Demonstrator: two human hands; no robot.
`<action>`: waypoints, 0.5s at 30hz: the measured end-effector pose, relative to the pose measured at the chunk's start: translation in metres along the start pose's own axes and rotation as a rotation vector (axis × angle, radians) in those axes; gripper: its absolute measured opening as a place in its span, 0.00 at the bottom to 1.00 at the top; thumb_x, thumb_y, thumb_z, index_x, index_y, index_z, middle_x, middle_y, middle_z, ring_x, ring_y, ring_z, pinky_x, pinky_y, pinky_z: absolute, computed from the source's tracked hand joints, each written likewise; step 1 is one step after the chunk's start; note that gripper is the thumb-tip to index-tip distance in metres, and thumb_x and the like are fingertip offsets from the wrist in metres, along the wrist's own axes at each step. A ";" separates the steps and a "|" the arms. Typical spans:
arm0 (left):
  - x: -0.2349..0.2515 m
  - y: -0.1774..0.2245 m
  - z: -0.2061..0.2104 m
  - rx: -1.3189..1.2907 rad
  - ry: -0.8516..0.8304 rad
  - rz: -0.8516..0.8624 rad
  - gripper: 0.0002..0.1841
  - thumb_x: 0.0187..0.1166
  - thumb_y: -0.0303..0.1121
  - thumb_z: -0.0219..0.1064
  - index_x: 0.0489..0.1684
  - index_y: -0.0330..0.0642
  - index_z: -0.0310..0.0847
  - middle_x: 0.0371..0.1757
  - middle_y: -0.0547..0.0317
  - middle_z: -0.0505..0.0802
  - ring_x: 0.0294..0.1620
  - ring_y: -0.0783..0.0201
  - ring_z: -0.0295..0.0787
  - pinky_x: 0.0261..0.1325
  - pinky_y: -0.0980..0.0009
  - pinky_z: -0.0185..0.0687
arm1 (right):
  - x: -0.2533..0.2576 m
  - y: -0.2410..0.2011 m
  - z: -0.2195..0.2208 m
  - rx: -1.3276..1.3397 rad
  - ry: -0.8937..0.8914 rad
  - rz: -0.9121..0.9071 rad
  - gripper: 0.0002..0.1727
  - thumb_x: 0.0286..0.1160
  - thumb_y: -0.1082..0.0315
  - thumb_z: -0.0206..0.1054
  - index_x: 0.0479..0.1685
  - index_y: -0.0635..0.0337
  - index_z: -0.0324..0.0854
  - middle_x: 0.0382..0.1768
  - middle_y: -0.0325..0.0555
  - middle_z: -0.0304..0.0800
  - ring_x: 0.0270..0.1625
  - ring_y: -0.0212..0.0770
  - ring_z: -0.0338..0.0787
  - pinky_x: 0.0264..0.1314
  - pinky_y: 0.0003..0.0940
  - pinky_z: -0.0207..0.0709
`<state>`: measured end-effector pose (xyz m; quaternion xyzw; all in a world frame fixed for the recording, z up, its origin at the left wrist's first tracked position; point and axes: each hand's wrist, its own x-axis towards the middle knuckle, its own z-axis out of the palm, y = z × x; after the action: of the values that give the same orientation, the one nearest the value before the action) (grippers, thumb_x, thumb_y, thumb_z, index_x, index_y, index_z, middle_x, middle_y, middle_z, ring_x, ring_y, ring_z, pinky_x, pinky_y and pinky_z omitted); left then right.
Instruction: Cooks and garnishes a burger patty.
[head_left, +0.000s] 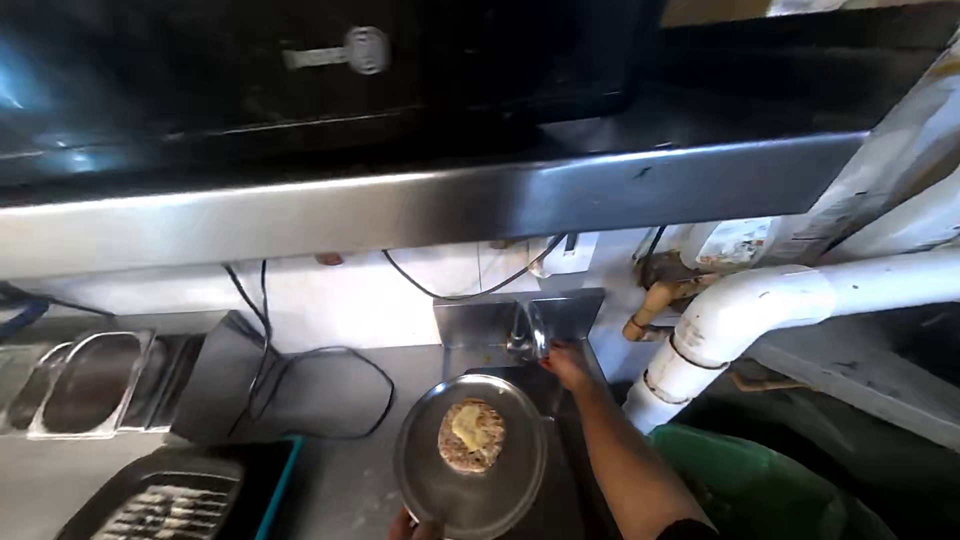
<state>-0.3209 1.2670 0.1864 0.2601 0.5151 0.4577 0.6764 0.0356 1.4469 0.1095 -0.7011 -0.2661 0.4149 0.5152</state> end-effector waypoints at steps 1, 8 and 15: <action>0.006 -0.003 0.016 0.007 0.011 -0.008 0.19 0.81 0.16 0.49 0.69 0.33 0.63 0.36 0.50 0.91 0.26 0.61 0.92 0.29 0.63 0.93 | 0.006 0.001 -0.002 0.024 -0.017 -0.024 0.21 0.91 0.57 0.59 0.68 0.66 0.80 0.55 0.58 0.89 0.49 0.47 0.89 0.56 0.45 0.84; 0.024 -0.014 0.077 0.013 0.050 -0.001 0.22 0.79 0.15 0.49 0.73 0.34 0.62 0.37 0.47 0.91 0.24 0.59 0.92 0.27 0.64 0.92 | 0.026 0.022 -0.026 -0.073 -0.138 -0.189 0.23 0.75 0.67 0.75 0.69 0.55 0.83 0.60 0.54 0.90 0.59 0.48 0.90 0.64 0.50 0.84; 0.030 -0.012 0.089 0.007 0.021 0.036 0.24 0.78 0.14 0.47 0.74 0.36 0.60 0.38 0.49 0.92 0.27 0.59 0.93 0.29 0.62 0.93 | 0.008 -0.002 -0.028 -0.168 -0.124 -0.130 0.21 0.76 0.66 0.75 0.67 0.57 0.84 0.58 0.54 0.91 0.60 0.48 0.89 0.67 0.49 0.80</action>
<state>-0.2323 1.2988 0.1921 0.2665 0.5191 0.4707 0.6618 0.0635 1.4400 0.1129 -0.6962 -0.3759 0.3994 0.4630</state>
